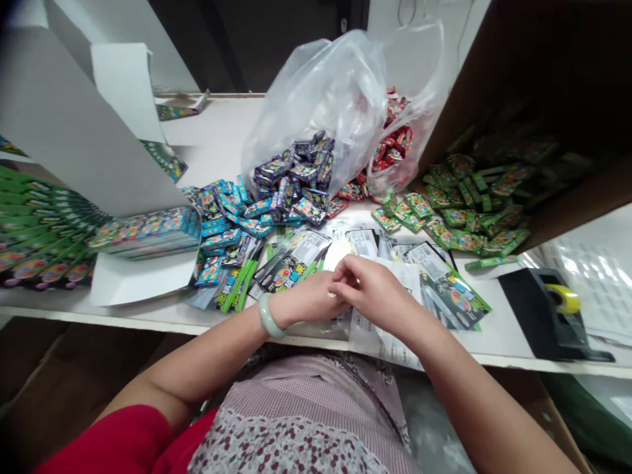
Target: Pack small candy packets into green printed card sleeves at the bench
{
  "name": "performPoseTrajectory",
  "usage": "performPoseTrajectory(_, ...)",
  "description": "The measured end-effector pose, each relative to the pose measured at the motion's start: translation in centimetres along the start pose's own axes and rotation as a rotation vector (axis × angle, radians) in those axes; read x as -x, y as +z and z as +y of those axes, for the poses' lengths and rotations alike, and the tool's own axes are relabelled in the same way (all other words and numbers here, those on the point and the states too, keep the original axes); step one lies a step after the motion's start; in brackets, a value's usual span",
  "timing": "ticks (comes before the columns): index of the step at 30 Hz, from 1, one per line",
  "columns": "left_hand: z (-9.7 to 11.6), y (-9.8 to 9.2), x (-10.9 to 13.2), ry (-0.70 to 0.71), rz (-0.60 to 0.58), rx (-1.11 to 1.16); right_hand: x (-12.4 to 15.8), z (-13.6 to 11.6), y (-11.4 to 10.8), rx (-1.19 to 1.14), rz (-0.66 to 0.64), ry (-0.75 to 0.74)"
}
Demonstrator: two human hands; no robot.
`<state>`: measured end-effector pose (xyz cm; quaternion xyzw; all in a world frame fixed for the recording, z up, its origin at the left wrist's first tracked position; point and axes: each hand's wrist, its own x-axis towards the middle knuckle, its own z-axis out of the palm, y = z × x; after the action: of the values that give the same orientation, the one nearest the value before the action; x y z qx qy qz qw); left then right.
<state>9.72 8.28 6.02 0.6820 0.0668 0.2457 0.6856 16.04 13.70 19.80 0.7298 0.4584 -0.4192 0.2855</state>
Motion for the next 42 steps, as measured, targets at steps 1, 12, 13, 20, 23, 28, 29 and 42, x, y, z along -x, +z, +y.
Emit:
performPoseTrajectory(1, 0.1, 0.0, 0.1, -0.006, -0.006, 0.005, -0.1, -0.1, 0.2, 0.053, -0.008, -0.008)
performPoseTrajectory(12, -3.0, 1.2, 5.6, -0.100, 0.224, 0.001, -3.5, 2.6, 2.3, -0.126, 0.117, -0.057)
performPoseTrajectory(13, -3.9, 1.1, 6.7, -0.192, 0.311, 0.002, -4.8, 3.1, 2.6, -0.098, 0.161, -0.044)
performPoseTrajectory(20, -7.7, 2.0, 10.5, -0.658, 0.217, 0.039, -12.0, 3.2, 7.8, 0.648, 0.035, 0.024)
performPoseTrajectory(23, -7.5, 2.4, 10.3, -0.689, 0.186, 0.062, -12.4, 2.7, 9.0, 0.680, 0.023, 0.051)
performPoseTrajectory(28, -7.3, 2.3, 10.0, -0.680, 0.243, 0.104, -12.7, 2.8, 8.7, 0.664, 0.025, 0.099)
performPoseTrajectory(29, -7.3, 2.2, 10.0, -0.676, 0.271, 0.125, -12.8, 2.9, 8.6, 0.658, 0.035, 0.110)
performPoseTrajectory(42, -7.1, -1.9, 9.4, -0.624, 0.396, 0.387, -10.9, 2.9, 5.4, 0.315, 0.187, -0.041)
